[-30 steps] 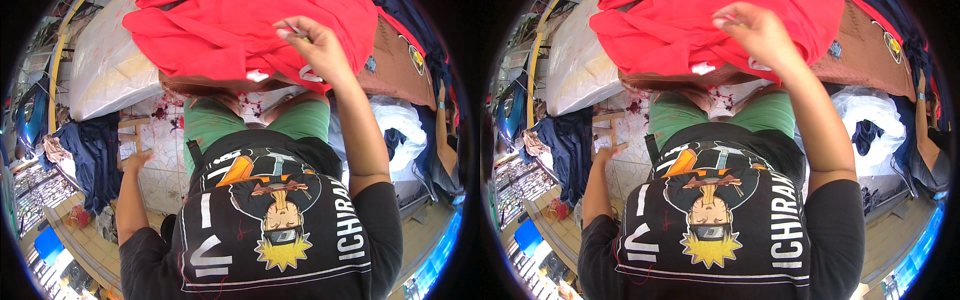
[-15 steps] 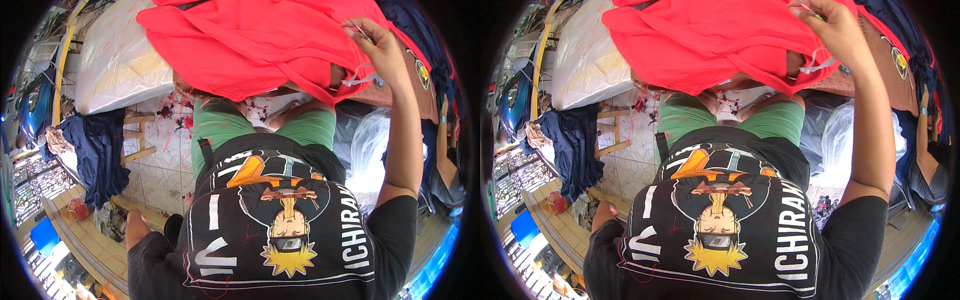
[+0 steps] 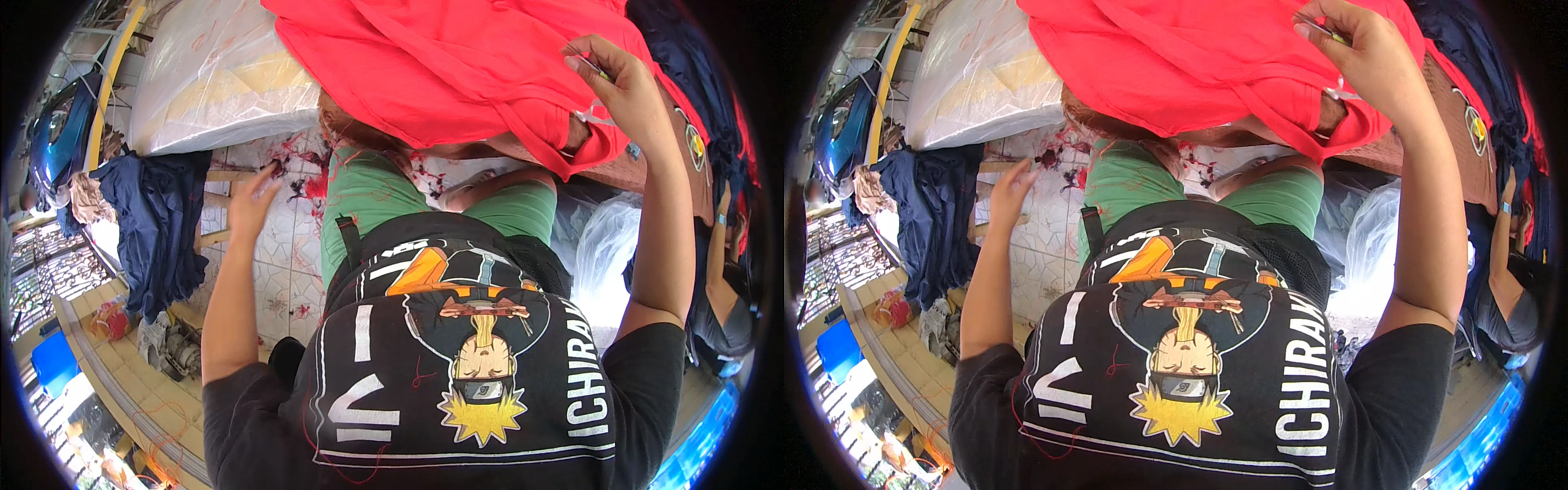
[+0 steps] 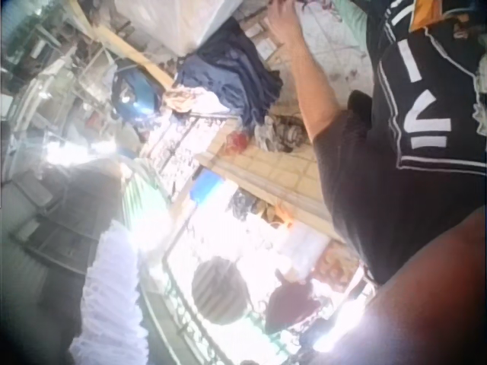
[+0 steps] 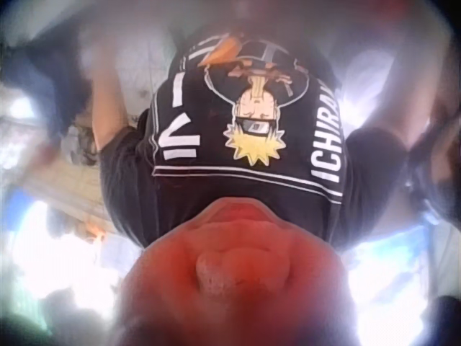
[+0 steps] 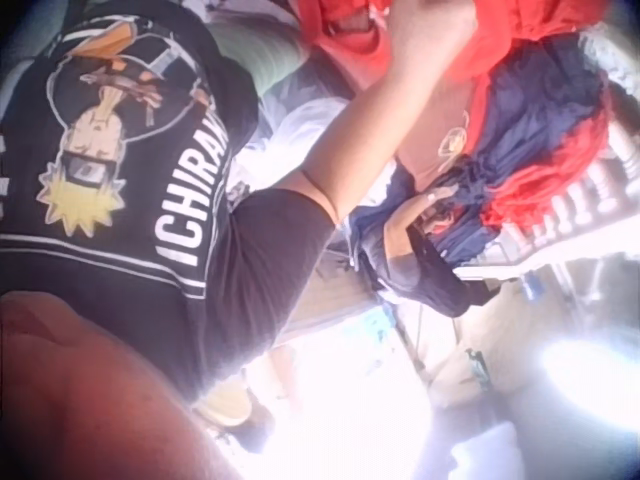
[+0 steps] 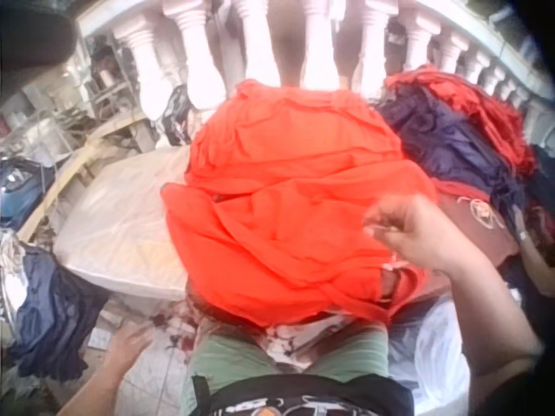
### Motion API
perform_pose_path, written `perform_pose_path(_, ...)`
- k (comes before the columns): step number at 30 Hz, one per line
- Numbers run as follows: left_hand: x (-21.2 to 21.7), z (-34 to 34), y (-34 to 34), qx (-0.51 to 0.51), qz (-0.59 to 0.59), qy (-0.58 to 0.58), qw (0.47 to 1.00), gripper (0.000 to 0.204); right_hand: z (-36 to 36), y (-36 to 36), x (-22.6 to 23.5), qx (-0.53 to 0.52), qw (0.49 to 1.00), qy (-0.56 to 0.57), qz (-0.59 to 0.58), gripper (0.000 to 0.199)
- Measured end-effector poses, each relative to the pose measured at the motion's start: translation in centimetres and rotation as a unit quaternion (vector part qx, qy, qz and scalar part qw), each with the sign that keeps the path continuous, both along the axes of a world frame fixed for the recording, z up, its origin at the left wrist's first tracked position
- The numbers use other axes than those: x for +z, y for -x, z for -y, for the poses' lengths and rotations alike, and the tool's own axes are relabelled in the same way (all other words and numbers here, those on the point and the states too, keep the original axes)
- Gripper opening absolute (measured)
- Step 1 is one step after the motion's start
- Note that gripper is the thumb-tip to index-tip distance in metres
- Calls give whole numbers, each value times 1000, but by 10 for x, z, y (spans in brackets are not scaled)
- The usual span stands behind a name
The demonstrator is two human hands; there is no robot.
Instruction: The person trims loose threads from red shirts using a small pair of shears, handling each garment one by one on a table.
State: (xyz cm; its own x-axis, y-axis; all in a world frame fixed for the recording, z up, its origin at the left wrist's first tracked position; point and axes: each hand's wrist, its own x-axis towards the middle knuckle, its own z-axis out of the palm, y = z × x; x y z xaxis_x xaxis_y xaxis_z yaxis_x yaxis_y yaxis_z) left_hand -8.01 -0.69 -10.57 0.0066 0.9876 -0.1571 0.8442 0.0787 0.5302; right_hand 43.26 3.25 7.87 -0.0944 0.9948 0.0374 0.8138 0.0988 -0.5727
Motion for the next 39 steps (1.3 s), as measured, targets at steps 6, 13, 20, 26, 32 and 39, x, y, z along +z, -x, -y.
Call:
perform_pose_path(6, 19, -44, -129, -57, -47, -11, 997, 42, 19, -17, -2, 18, 997, -73, 2, 23)
perform_pose_path(13, -5, -5, -44, -35, -117, 16, 992, 30, 18, -16, -14, 26, 996, -71, -44, 21)
perform_pose_path(20, -30, 79, 115, 151, -40, 182, 971, 28, 10, 4, -9, 2, 1000, 12, 7, 20)
perform_pose_path(26, -75, 90, 161, 284, 131, 335, 889, 15, 12, -13, -25, 23, 999, -36, -26, 21)
perform_pose_path(32, -71, 119, 182, 297, 65, 409, 860, 19, 19, 24, -28, 60, 998, -35, -10, 28)
perform_pose_path(39, -29, 101, 143, 256, 47, 501, 826, 18, 6, 146, -99, 255, 951, -160, 72, 27)
